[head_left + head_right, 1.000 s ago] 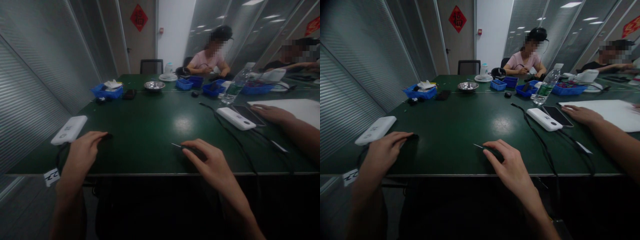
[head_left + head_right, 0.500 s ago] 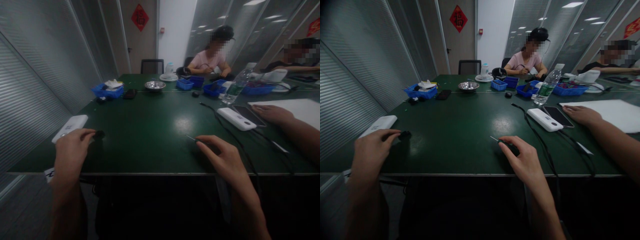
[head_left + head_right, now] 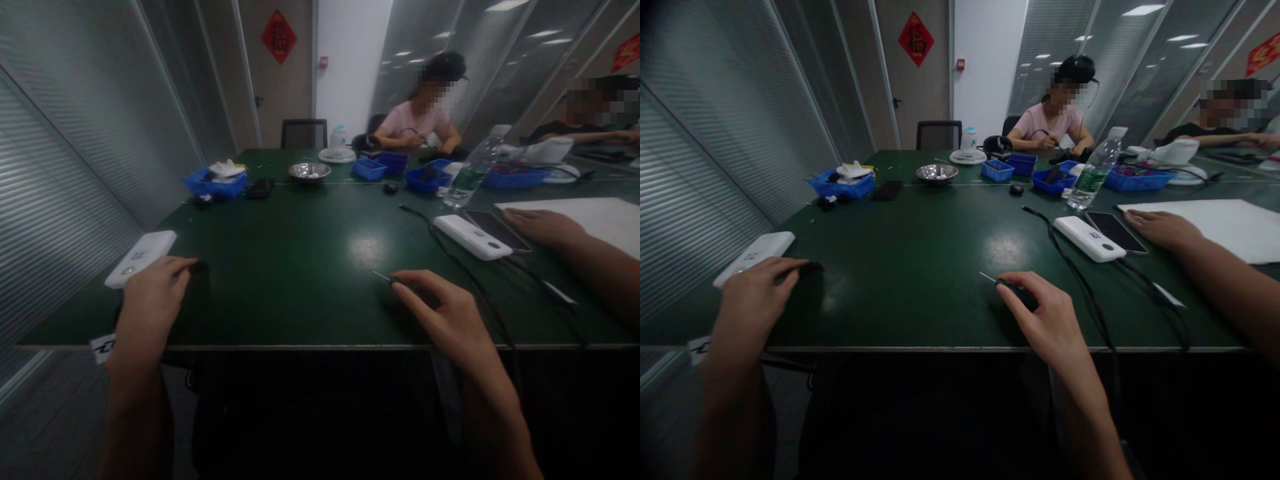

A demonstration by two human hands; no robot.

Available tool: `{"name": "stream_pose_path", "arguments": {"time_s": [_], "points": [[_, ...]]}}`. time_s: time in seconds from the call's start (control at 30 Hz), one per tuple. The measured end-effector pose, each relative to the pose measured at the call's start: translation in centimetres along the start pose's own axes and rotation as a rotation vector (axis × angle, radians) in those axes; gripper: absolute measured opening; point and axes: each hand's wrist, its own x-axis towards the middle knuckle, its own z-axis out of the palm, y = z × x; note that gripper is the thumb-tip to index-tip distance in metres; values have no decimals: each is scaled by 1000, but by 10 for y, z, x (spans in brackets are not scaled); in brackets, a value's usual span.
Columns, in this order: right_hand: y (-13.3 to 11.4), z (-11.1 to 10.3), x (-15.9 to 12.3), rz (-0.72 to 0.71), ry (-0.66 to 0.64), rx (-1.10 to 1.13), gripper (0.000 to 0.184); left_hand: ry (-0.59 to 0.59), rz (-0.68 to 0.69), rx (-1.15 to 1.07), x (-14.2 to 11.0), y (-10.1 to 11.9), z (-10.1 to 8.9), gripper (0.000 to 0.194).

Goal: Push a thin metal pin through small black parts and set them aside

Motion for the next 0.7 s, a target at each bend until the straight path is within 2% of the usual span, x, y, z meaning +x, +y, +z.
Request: {"name": "stream_pose_path", "arguments": {"time_s": [0.27, 0.5, 0.7], "points": [[0, -1, -1, -3, -9, -2, 27, -151, -19, 76, 0, 8, -5, 50], [0, -1, 0, -20, -15, -24, 28, -255, 14, -74, 16, -6, -19, 46], [2, -2, -1, -21, -28, -25, 28, -333, -42, -137, 21, 1, -23, 47]]}}
